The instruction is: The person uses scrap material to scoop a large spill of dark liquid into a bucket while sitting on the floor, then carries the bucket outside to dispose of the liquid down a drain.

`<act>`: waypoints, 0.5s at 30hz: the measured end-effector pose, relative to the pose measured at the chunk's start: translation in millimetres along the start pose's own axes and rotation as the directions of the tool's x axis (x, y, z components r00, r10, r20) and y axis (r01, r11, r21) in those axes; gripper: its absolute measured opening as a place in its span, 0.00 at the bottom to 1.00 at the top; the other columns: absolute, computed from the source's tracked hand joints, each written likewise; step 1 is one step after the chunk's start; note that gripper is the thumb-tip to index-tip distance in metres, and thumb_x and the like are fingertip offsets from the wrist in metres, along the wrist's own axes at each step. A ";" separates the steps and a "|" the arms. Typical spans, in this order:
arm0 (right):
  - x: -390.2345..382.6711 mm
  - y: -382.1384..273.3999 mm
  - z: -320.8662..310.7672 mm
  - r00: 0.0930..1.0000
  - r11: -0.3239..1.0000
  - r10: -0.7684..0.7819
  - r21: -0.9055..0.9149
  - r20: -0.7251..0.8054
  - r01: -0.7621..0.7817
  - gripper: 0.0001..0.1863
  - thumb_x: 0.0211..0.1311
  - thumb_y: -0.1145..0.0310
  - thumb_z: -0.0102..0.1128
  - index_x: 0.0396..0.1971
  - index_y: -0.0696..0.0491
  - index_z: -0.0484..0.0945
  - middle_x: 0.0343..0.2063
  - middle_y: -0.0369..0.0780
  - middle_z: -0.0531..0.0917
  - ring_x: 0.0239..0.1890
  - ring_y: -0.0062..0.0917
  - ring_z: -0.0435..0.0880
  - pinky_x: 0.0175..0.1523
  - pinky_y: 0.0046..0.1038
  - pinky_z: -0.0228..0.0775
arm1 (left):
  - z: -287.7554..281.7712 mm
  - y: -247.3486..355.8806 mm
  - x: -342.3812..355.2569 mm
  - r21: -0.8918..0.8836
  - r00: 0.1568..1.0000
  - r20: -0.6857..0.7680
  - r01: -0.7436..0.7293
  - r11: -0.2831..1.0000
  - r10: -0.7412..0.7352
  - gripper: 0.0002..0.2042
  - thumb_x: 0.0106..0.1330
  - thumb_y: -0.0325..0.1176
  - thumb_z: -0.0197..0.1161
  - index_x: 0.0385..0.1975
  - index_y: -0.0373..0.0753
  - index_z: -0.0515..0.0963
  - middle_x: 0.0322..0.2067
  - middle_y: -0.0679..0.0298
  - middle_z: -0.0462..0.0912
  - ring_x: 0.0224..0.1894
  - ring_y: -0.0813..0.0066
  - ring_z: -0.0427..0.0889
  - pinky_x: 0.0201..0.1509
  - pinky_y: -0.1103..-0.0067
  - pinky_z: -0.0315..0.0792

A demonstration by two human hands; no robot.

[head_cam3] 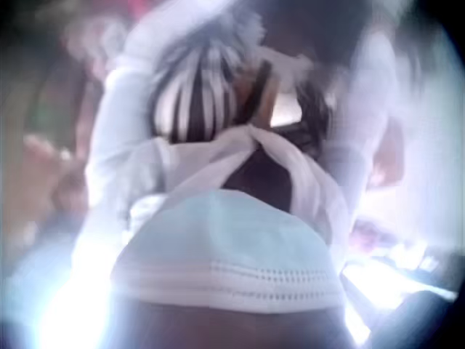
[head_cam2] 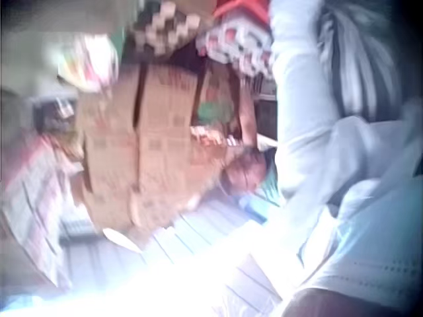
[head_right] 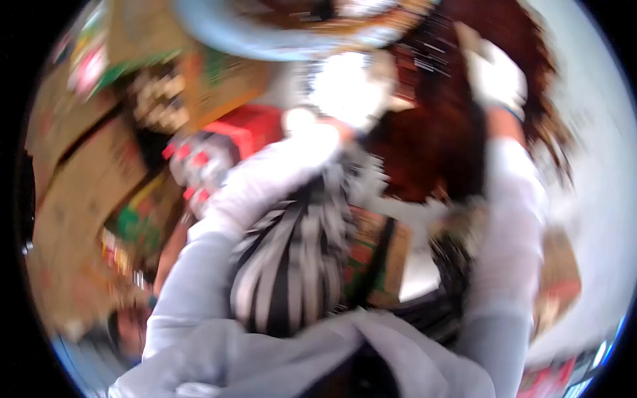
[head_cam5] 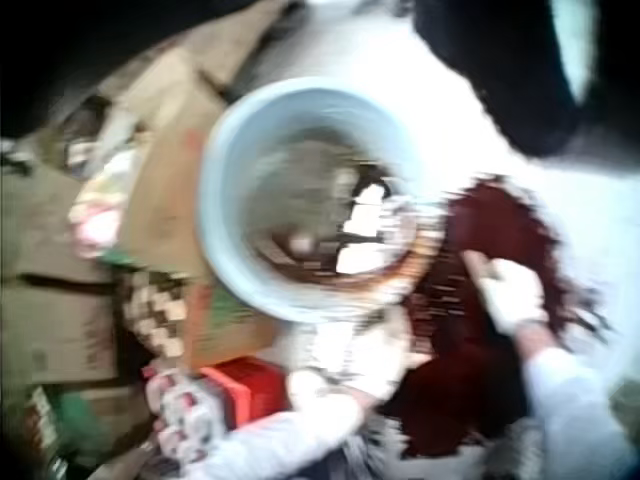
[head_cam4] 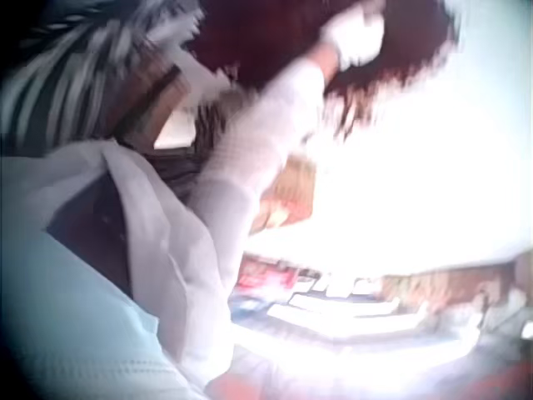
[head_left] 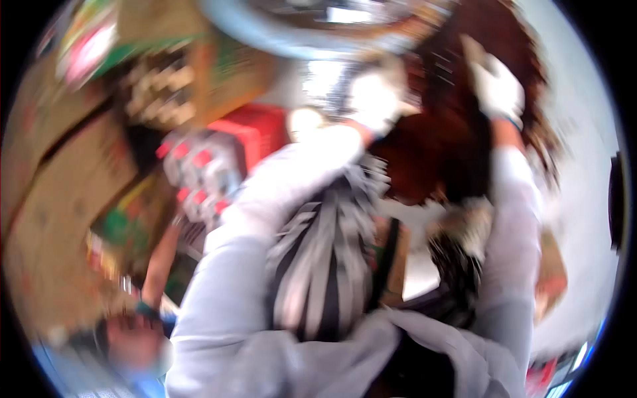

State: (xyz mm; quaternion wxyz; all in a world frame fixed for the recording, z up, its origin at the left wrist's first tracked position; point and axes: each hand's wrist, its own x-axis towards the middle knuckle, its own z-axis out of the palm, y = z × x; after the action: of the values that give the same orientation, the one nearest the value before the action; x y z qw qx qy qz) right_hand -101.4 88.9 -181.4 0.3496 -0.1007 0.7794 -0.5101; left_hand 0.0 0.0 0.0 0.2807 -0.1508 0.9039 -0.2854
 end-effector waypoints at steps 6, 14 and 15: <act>-35.4 91.5 -4.2 0.963 0.964 -0.247 -0.071 0.107 0.255 0.16 0.56 0.61 0.51 0.41 0.54 0.75 0.37 0.45 0.80 0.40 0.35 0.79 0.46 0.30 0.68 | 71.3 80.1 -30.2 -0.788 0.887 0.040 0.311 0.531 -0.460 0.10 0.51 0.36 0.57 0.22 0.35 0.76 0.23 0.48 0.77 0.31 0.50 0.77 0.37 0.65 0.70; -69.5 87.5 -188.2 0.965 0.767 0.038 -0.611 -0.261 -0.195 0.16 0.55 0.63 0.55 0.41 0.55 0.76 0.35 0.42 0.81 0.37 0.25 0.78 0.46 0.24 0.67 | 95.1 187.5 52.1 -0.963 0.978 -0.200 -0.206 0.173 0.052 0.12 0.50 0.42 0.62 0.20 0.39 0.74 0.21 0.57 0.74 0.26 0.60 0.74 0.30 0.69 0.68; -68.6 74.2 -176.1 0.968 0.810 0.026 -0.562 -0.249 -0.166 0.16 0.54 0.61 0.55 0.41 0.53 0.76 0.35 0.43 0.80 0.37 0.27 0.78 0.46 0.25 0.67 | 107.7 184.7 50.7 -0.894 0.938 -0.341 -0.346 0.285 0.067 0.14 0.50 0.45 0.63 0.18 0.41 0.73 0.18 0.61 0.73 0.21 0.64 0.72 0.25 0.71 0.67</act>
State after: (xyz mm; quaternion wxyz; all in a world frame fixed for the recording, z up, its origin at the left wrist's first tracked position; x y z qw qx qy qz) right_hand -150.2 285.8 -173.9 0.2356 -0.1028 0.9364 -0.2389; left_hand 2.8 77.8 -205.5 0.0635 -0.1318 0.9362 0.3197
